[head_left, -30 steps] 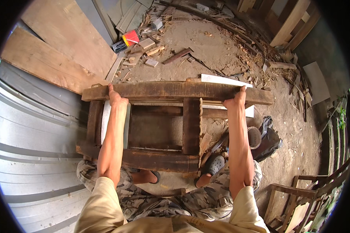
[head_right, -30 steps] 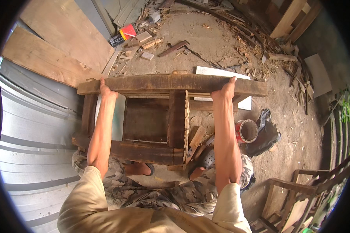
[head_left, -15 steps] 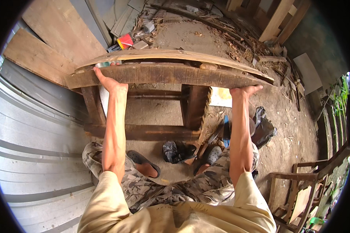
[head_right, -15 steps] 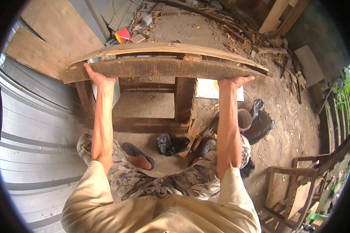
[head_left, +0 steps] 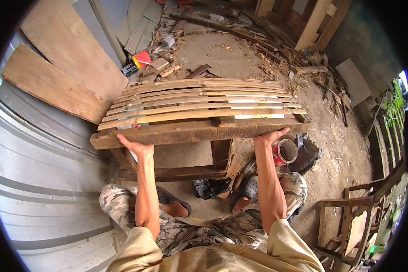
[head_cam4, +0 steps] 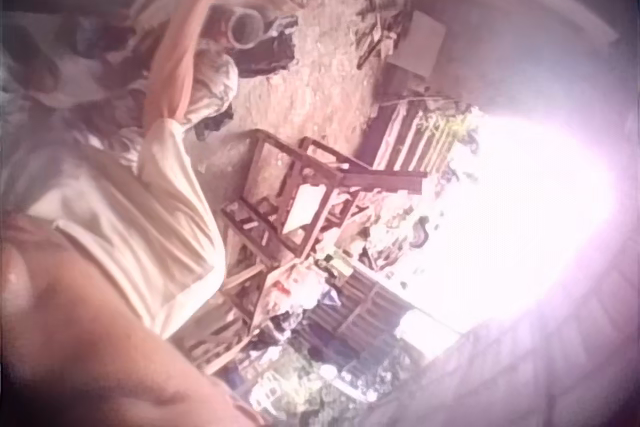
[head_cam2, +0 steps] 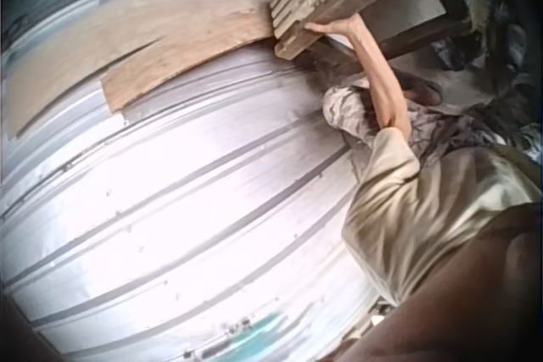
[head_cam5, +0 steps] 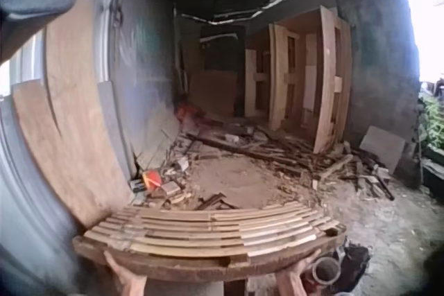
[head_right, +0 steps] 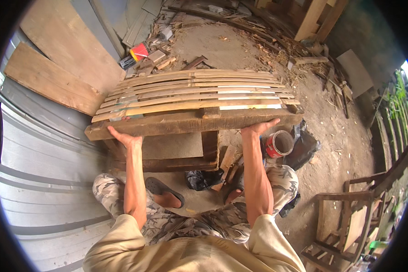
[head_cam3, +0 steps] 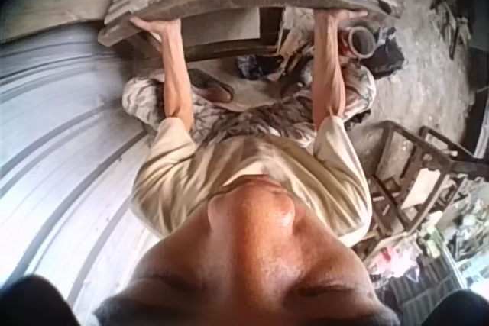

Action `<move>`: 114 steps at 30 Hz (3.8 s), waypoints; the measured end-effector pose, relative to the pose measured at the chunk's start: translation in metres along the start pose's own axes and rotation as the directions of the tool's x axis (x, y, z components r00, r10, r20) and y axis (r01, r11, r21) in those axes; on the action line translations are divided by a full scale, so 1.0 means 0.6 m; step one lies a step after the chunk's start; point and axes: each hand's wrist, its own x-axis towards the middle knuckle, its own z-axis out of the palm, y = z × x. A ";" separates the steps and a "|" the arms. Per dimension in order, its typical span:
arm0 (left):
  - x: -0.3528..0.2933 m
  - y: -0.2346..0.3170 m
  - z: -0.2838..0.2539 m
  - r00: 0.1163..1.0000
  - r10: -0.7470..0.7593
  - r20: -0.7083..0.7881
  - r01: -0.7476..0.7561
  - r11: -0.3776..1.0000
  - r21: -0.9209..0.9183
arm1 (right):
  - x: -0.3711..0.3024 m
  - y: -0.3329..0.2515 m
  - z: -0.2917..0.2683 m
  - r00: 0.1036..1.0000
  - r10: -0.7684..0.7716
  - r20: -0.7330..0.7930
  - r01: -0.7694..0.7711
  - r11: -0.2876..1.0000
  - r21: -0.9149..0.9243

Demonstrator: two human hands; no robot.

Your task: The person repairs a wooden chair by hammering nails into the seat slats and backrest. They adjust the chair's position, flip it over, and use a saw to trim a protruding nail.

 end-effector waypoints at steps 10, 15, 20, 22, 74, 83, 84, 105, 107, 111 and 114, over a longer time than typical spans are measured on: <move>-0.098 0.006 -0.045 0.999 -0.042 0.001 0.042 0.993 0.110 | -0.025 -0.090 -0.176 0.964 -0.089 -0.251 0.036 0.978 -0.207; -0.110 0.016 -0.054 0.997 0.050 -0.058 -0.039 0.983 0.177 | -0.036 -0.153 -0.127 0.590 -0.800 -0.106 0.241 0.300 -0.923; -0.118 0.003 -0.081 0.999 0.028 -0.029 -0.023 0.983 0.182 | -0.026 -0.138 -0.143 0.686 -0.666 -0.292 0.062 0.453 -0.889; -0.110 0.012 -0.106 0.999 0.026 -0.034 -0.020 0.984 0.178 | -0.037 -0.114 -0.119 0.629 -0.676 -0.383 0.002 0.494 -0.869; 0.323 -0.352 0.211 0.601 -0.759 -0.251 -0.604 -0.637 0.480 | -0.243 0.049 -0.147 0.808 0.141 -0.572 -0.276 0.949 -0.155; 0.263 -0.309 0.314 0.355 -0.929 -0.105 -0.777 -0.356 0.519 | -0.248 0.058 -0.147 0.745 0.025 -0.666 -0.171 0.973 -0.155; 0.268 -0.279 0.332 0.400 -0.916 -0.008 -0.801 -0.354 0.483 | -0.246 0.061 -0.131 0.810 0.061 -0.583 -0.160 0.980 -0.119; 0.001 -0.101 0.258 0.602 -0.328 0.728 -0.773 -0.466 0.430 | -0.028 0.228 -0.382 0.773 0.411 -0.484 -0.458 0.889 0.025; -0.007 -0.122 0.231 0.552 -0.315 0.772 -0.803 -0.452 0.389 | -0.039 0.215 -0.394 0.718 0.439 -0.540 -0.542 0.839 -0.038; -0.030 -0.135 0.199 0.548 -0.316 0.774 -0.792 -0.495 0.358 | -0.052 0.190 -0.419 0.657 0.487 -0.575 -0.631 0.773 -0.065; -0.034 -0.123 0.174 0.515 -0.323 0.794 -0.823 -0.444 0.354 | -0.053 0.151 -0.426 0.601 0.564 -0.566 -0.753 0.637 -0.164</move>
